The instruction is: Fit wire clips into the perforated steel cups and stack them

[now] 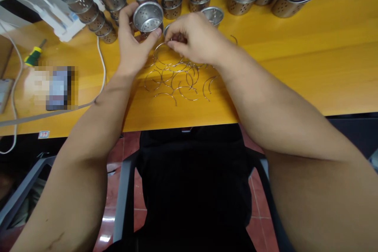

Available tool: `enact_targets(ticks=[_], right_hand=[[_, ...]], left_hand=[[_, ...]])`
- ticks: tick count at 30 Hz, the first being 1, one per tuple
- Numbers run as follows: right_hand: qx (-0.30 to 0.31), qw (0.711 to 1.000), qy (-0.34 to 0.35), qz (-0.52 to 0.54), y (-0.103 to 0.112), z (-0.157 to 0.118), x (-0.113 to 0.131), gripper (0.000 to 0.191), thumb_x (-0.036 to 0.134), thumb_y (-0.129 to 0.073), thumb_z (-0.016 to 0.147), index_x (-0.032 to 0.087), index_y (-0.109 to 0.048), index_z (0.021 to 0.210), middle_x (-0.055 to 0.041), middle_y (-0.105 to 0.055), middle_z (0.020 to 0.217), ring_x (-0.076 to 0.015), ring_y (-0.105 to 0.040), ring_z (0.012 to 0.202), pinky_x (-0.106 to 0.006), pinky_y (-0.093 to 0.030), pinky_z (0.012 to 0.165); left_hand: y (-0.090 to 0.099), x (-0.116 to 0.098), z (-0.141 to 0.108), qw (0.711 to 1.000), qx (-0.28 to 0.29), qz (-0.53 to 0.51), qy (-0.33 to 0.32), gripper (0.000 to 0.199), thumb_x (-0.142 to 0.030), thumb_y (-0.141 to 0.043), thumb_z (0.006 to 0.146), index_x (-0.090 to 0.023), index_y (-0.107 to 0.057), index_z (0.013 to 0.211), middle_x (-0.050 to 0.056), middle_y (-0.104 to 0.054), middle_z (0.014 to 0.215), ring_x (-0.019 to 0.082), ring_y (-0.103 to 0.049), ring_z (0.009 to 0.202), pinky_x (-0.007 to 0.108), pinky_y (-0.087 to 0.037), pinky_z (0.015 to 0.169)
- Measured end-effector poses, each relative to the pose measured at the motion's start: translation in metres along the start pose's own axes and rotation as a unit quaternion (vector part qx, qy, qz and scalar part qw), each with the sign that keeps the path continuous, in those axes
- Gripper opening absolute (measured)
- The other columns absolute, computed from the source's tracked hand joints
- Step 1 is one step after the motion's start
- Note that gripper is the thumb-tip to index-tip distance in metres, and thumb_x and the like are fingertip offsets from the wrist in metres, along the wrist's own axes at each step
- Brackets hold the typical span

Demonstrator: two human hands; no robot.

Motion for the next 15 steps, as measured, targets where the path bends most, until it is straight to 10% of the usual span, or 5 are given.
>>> enact_targets(ticks=[4, 10, 15], right_hand=[[-0.019, 0.992, -0.023, 0.121, -0.008, 0.002, -0.011, 0.029, 0.057, -0.098, 0.092, 0.034, -0.081, 0.094, -0.0015, -0.077, 0.074, -0.0296, -0.073, 0.066, -0.047, -0.059, 0.072], [0.006, 0.989, 0.008, 0.145, -0.009, 0.002, -0.014, 0.030, 0.051, -0.095, 0.093, 0.033, -0.087, 0.116, 0.0012, -0.077, 0.079, -0.0254, -0.075, 0.065, -0.046, -0.066, 0.070], [0.018, 0.988, -0.001, 0.156, -0.009, 0.001, -0.015, 0.017, 0.037, -0.094, 0.096, 0.032, -0.084, 0.108, 0.0026, -0.077, 0.079, -0.0232, -0.076, 0.063, -0.041, -0.064, 0.063]], left_hand=[[-0.003, 0.023, 0.005, 0.999, 0.034, 0.011, 0.029, 0.101, -0.070, -0.095, 0.067, -0.065, -0.044, 0.154, -0.004, -0.064, 0.167, 0.037, -0.070, 0.148, 0.067, -0.073, 0.110], [-0.003, 0.041, 0.008, 0.999, 0.022, -0.003, 0.043, 0.113, -0.117, -0.077, 0.054, -0.072, -0.050, 0.153, -0.010, -0.067, 0.166, 0.039, -0.068, 0.144, 0.070, -0.071, 0.109], [0.004, 0.015, 0.005, 0.999, 0.049, 0.020, 0.011, 0.104, -0.063, -0.101, 0.065, -0.073, -0.049, 0.155, -0.010, -0.068, 0.167, 0.040, -0.070, 0.146, 0.072, -0.066, 0.118]])
Point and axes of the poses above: each hand's wrist, its own z-axis towards the middle knuckle, its own y-axis out of the back of the hand, x = y × z, the point moved 4 cm from there along z, towards the middle knuckle
